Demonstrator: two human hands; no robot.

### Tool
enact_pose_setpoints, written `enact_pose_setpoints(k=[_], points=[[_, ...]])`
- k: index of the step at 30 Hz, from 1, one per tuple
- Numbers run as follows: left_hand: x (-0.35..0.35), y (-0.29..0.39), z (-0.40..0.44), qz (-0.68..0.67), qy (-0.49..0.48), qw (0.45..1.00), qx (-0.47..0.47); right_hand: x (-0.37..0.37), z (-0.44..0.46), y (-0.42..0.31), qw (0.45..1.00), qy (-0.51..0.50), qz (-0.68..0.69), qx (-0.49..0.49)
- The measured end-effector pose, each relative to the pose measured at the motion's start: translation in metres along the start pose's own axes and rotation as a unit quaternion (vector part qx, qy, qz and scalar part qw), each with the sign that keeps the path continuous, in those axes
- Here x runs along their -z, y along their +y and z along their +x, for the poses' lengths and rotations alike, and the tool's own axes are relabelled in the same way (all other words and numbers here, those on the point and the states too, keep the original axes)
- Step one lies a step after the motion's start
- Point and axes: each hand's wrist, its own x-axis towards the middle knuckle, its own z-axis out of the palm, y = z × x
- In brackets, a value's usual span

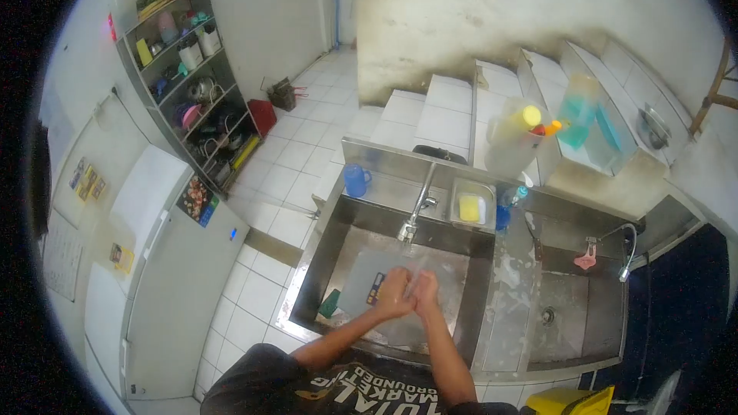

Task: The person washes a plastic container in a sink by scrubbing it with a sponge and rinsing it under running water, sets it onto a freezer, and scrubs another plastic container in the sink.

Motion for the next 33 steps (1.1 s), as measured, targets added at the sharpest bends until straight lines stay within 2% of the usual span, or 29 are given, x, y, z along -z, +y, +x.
enact_pose_setpoints(k=[1,2,3,4,5,6,8,10,11,12,13,14,16,17,18,19,22,23,25,26,28,30,31,33], points=[[0.001,0.006,-0.006,-0.005,-0.014,1.0,0.0,-0.061,0.009,-0.004,0.977,0.163,-0.139,0.018],[0.008,0.014,-0.009,-0.004,-0.016,1.0,-0.001,-0.1,0.015,-0.007,0.907,0.319,-0.273,0.035],[0.013,0.025,-0.016,-0.047,-0.008,0.998,-0.033,-0.095,0.011,-0.004,0.906,0.322,-0.273,0.034],[0.015,0.031,-0.018,-0.091,0.003,0.994,-0.066,-0.092,0.007,-0.004,0.865,0.349,-0.357,0.048],[0.013,0.029,-0.02,-0.092,0.007,0.994,-0.066,-0.093,0.006,-0.004,0.817,0.37,-0.438,0.063],[0.013,0.027,-0.022,-0.082,0.009,0.995,-0.06,-0.095,0.004,-0.006,0.817,0.368,-0.439,0.064],[0.015,0.028,-0.02,-0.074,0.011,0.996,-0.049,-0.096,-0.012,-0.01,0.757,0.343,-0.553,0.059],[0.028,0.036,0.005,0.092,0.008,0.991,-0.101,-0.08,-0.028,-0.009,0.761,0.351,-0.539,0.081],[0.031,0.031,0.011,0.09,0.009,0.991,-0.1,-0.074,-0.033,-0.012,0.765,0.356,-0.526,0.106],[0.036,0.021,0.016,0.138,-0.044,0.988,-0.056,-0.085,-0.039,-0.022,0.764,0.354,-0.529,0.105],[0.04,0.01,0.021,0.184,-0.097,0.978,-0.01,-0.097,-0.051,-0.034,0.796,0.367,-0.473,0.085],[0.048,0.0,0.026,0.183,-0.095,0.978,-0.008,-0.109,-0.06,-0.043,0.825,0.38,-0.413,0.064],[0.058,-0.019,0.031,0.086,-0.045,0.992,0.079,-0.112,-0.071,-0.056,0.831,0.385,-0.395,0.079],[0.05,-0.034,0.031,0.087,-0.048,0.992,0.08,-0.111,-0.076,-0.059,0.836,0.39,-0.374,0.096],[0.041,-0.055,0.034,-0.031,-0.013,0.986,0.164,-0.109,-0.078,-0.062,0.837,0.392,-0.371,0.097],[0.033,-0.067,0.035,-0.149,0.023,0.958,0.245,-0.105,-0.081,-0.063,0.839,0.386,-0.364,0.118],[0.016,-0.067,0.037,-0.193,0.012,0.953,0.234,-0.092,-0.085,-0.065,0.845,0.397,-0.327,0.146],[0.015,-0.07,0.04,-0.194,0.013,0.953,0.231,-0.087,-0.087,-0.064,0.849,0.414,-0.295,0.147],[0.014,-0.078,0.036,-0.15,-0.07,0.968,0.19,-0.061,-0.098,-0.065,0.851,0.423,-0.266,0.162],[0.017,-0.086,0.032,-0.151,-0.067,0.967,0.192,-0.051,-0.104,-0.068,0.853,0.43,-0.235,0.179],[0.029,-0.113,0.017,-0.077,-0.105,0.956,0.262,-0.046,-0.117,-0.077,0.845,0.459,-0.207,0.18],[0.028,-0.176,-0.007,-0.077,-0.143,0.926,0.341,-0.032,-0.133,-0.088,0.835,0.488,-0.179,0.179],[0.026,-0.199,-0.022,-0.079,-0.14,0.925,0.344,-0.014,-0.144,-0.095,0.849,0.476,-0.129,0.19],[0.026,-0.218,-0.043,-0.068,-0.064,0.851,0.517,0.0,-0.158,-0.106,0.859,0.466,-0.082,0.196]])
